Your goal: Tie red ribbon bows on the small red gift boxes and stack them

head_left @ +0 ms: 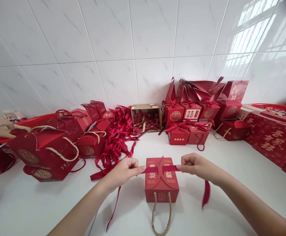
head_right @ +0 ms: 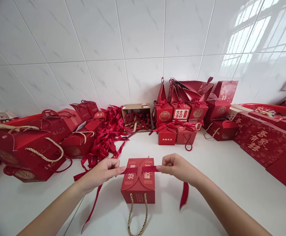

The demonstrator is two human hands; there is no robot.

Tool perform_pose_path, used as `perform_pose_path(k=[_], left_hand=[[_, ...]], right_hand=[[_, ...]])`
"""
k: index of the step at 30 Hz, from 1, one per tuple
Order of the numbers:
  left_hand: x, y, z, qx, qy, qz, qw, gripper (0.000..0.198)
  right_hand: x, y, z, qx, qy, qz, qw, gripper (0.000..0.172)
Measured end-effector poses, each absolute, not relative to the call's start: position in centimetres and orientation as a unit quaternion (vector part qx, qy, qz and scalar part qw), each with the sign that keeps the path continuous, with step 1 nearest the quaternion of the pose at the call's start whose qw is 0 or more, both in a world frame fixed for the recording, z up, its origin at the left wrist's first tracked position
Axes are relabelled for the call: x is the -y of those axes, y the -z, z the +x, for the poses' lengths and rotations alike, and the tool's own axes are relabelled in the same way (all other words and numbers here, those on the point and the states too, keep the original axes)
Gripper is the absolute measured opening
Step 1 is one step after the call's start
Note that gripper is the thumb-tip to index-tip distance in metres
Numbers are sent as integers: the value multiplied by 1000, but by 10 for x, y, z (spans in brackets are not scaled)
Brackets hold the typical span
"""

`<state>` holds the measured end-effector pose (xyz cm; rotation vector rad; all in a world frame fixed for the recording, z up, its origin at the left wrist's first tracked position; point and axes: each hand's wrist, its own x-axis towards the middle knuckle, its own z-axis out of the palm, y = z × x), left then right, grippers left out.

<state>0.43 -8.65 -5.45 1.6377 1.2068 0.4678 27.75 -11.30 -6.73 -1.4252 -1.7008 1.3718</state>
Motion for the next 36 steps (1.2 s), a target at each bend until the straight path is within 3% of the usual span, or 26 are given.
perform_pose_path(k=[4,9,12,14,18,20,22,25,28,31,36], left_hand=[[84,57,-4,-495,-171,660,539,47],[90,63,2,-501,-193,645,543,39],[104,58,0,-553,-292,678,386,28],[117,52,-3,-569,-299,709,289,25],[136,51,-9,-523,-140,754,372,30],[137,60,-9,-510,-131,739,420,32],[134,71,-6,-515,-166,706,457,45],[127,81,-2,-534,-277,596,532,62],[124,77,4,-518,-440,436,590,66],[124,70,8,-447,-551,315,630,49],[118,56,6,-380,-623,278,625,17]], right_hand=[[114,74,289,610,-559,-502,253,42],[116,81,288,672,-482,-509,241,39],[128,78,292,707,-300,-574,283,34],[140,74,294,703,-242,-603,288,32],[163,71,289,724,-388,-540,183,40],[166,79,281,708,-466,-499,180,35],[165,95,272,639,-560,-473,234,29],[159,121,258,392,-719,-414,398,25],[153,137,247,137,-765,-329,537,15],[145,133,243,19,-734,-305,606,12],[132,106,255,36,-665,-300,683,15]])
